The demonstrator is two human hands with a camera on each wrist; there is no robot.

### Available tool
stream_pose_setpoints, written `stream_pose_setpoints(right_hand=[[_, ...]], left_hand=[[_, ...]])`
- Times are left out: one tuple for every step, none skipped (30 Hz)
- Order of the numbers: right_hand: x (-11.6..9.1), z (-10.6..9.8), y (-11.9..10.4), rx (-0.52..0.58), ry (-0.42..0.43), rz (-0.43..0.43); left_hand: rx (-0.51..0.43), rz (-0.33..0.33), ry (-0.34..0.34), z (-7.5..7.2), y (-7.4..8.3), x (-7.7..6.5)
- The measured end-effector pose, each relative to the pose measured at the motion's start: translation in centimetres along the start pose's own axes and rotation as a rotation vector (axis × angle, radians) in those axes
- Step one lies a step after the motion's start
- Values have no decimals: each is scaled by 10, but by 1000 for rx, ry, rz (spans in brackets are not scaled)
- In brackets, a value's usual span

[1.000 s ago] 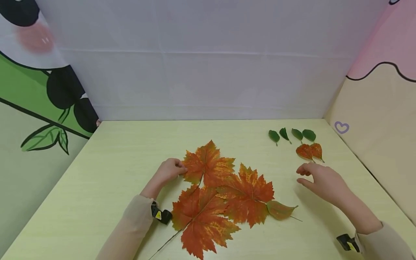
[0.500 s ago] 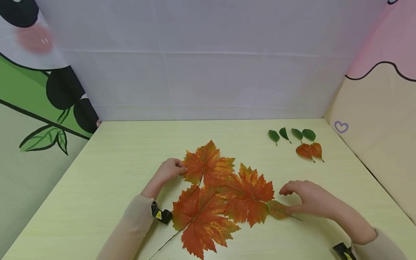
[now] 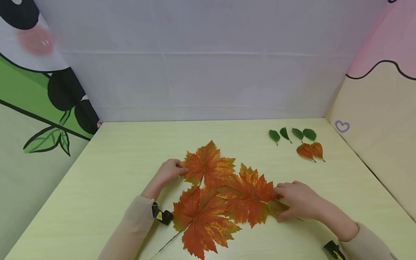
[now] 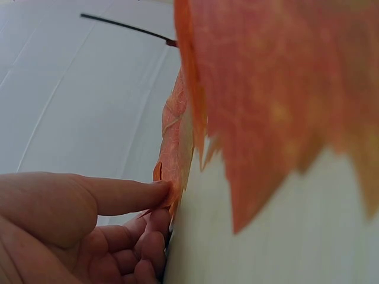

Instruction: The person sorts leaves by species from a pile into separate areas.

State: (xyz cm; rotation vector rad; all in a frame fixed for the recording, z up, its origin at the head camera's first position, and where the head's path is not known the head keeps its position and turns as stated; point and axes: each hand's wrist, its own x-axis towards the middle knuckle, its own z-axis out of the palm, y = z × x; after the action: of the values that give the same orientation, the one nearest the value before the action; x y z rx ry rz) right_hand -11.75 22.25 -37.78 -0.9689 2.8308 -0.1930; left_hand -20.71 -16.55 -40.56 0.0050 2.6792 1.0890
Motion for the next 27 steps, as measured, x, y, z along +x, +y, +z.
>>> stream_pose_setpoints(right_hand=[[1,0,-1,-11,-6,6],[1,0,-3,-16,-10,8],[1,1,-4,-21,-18,14],[1,1,-5,-28,-22,18],[1,1,-6,-30,-23,18],[0,1,-7,-34,-24,20],[0,2,-7,-37,-25,20],[0,2,-7,-37,-26,15],[-1,2,-8,-42,-25,13],[-1,3,-8,-46,-19,7],[-1,3,-8,-47,-13,2],[-2,3,-8,-50,-9,1],[-2,3,-8,-48,-6,-2],[-2,3,-8,-48,-6,-4],[-2,3,-8,-49,-6,-4],[-2,3,-8,-48,-7,-4],[-3,3,-8,-44,-9,-3],[-3,2,-7,-38,-12,-3],[-3,2,-7,-29,-16,-2],[-3,1,-7,-18,-17,-2],[-4,0,-7,-2,-17,-1],[-4,-2,-6,18,-18,3],[-4,-3,-6,41,-22,7],[-4,-4,-6,62,-25,12],[-4,-5,-5,84,-28,18],[-4,-6,-5,106,-33,22],[-4,-7,-4,122,-37,25]], left_hand=[[-1,0,1,0,0,0],[-1,1,1,1,0,0],[-2,2,2,1,0,0],[-3,3,3,1,0,0],[-4,4,3,1,0,1],[-6,4,3,2,0,1],[-8,4,3,2,-1,1],[-11,3,2,2,-1,1],[-12,3,2,2,-1,2],[-14,1,2,2,-1,2],[-16,1,2,2,-2,2],[-16,0,2,2,-2,3],[-15,0,2,2,-2,3],[-14,0,1,2,-2,3],[-13,-1,1,2,-2,2],[-14,-1,0,2,-2,2],[-15,0,-2,2,-2,2],[-15,0,-2,2,-2,2],[-16,0,-2,2,-2,2],[-16,0,-2,2,-2,2],[-17,0,-2,2,-2,2],[-15,2,-3,2,-2,2],[-15,2,-2,2,-2,2],[-13,3,-1,2,-2,1],[-12,3,0,2,-2,1],[-10,4,0,2,-2,1],[-11,4,0,1,-2,1]])
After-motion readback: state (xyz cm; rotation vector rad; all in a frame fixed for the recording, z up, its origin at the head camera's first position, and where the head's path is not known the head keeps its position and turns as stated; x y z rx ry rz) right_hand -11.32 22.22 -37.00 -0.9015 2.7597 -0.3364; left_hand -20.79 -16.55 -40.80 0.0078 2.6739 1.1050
